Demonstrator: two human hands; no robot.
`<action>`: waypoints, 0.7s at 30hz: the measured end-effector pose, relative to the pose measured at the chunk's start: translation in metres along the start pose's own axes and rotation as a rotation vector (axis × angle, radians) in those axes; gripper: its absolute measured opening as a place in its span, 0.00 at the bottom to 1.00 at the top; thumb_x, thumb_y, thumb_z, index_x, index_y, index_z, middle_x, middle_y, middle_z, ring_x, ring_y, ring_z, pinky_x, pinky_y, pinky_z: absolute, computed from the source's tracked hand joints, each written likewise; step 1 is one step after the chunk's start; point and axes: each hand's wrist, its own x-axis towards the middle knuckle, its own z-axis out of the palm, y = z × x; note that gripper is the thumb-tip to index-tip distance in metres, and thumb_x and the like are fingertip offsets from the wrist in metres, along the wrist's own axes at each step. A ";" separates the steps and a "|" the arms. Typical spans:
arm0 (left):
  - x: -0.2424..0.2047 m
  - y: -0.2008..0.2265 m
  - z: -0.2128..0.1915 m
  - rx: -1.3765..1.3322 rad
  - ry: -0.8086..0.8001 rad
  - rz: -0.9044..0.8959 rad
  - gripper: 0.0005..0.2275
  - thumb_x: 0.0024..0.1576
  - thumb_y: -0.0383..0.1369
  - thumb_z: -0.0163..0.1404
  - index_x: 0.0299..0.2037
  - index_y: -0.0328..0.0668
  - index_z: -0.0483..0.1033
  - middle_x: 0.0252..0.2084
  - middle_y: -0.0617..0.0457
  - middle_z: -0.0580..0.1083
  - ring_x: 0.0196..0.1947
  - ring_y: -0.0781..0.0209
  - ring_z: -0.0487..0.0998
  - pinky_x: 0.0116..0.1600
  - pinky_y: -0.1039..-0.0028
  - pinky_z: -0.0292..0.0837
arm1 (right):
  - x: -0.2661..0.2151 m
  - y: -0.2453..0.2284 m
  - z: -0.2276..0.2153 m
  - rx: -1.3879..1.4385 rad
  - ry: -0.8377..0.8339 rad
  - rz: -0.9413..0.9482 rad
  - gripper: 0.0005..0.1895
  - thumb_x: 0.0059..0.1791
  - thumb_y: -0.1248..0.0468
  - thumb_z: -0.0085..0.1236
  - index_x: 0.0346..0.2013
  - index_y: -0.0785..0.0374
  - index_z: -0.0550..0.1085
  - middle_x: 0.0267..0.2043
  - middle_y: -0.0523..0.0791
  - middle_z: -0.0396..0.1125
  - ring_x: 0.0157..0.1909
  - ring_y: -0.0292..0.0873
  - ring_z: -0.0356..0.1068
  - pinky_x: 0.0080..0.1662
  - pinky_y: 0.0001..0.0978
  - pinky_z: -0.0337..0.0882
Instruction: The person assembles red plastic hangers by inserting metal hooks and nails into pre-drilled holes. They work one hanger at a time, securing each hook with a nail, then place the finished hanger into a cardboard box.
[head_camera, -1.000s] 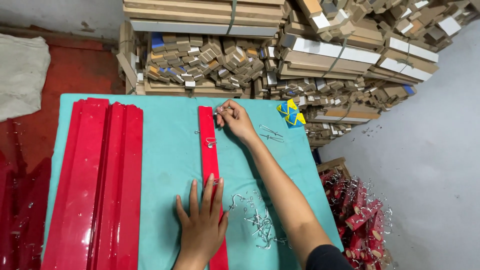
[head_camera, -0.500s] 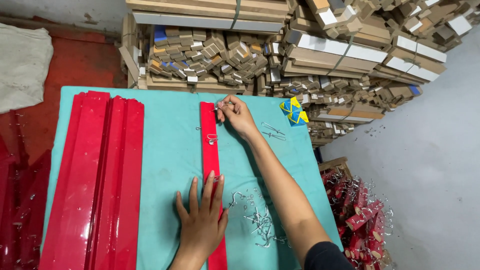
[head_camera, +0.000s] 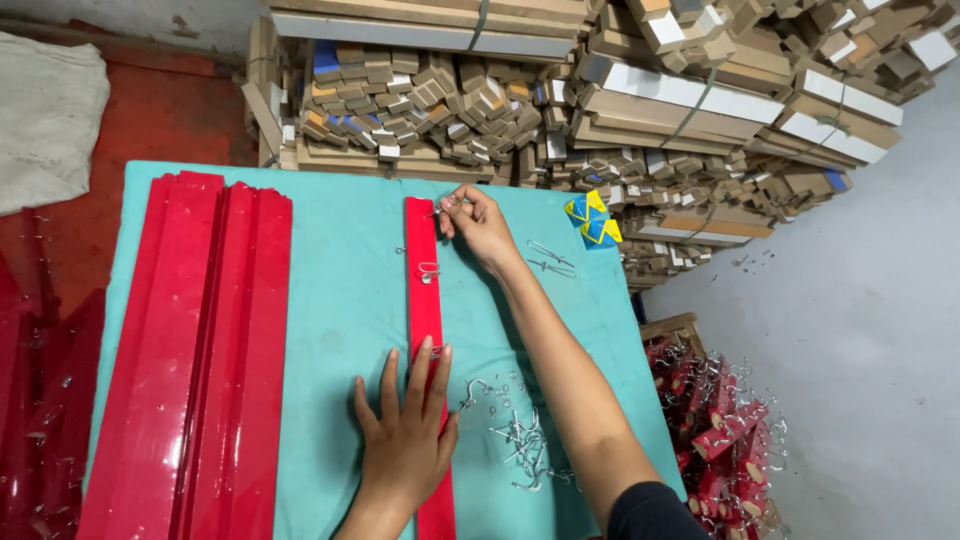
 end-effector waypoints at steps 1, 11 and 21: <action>0.000 0.000 0.000 0.001 -0.002 0.001 0.38 0.54 0.51 0.48 0.77 0.58 0.51 0.78 0.57 0.52 0.74 0.46 0.59 0.66 0.40 0.61 | -0.001 -0.003 0.002 -0.070 0.013 0.005 0.08 0.57 0.66 0.50 0.33 0.59 0.66 0.23 0.44 0.69 0.25 0.34 0.65 0.34 0.24 0.68; 0.001 0.000 -0.001 0.007 -0.009 0.013 0.38 0.54 0.51 0.48 0.77 0.57 0.51 0.78 0.57 0.52 0.74 0.46 0.59 0.65 0.40 0.61 | 0.012 -0.025 0.035 -0.699 0.110 0.126 0.12 0.55 0.63 0.50 0.27 0.55 0.66 0.17 0.38 0.72 0.24 0.33 0.69 0.39 0.30 0.69; 0.003 -0.002 -0.010 -0.005 0.026 0.009 0.38 0.54 0.51 0.49 0.76 0.57 0.53 0.77 0.57 0.54 0.73 0.47 0.60 0.67 0.41 0.59 | -0.023 -0.026 0.029 -0.588 0.113 0.063 0.12 0.54 0.57 0.58 0.45 0.57 0.66 0.23 0.36 0.66 0.27 0.32 0.62 0.35 0.30 0.61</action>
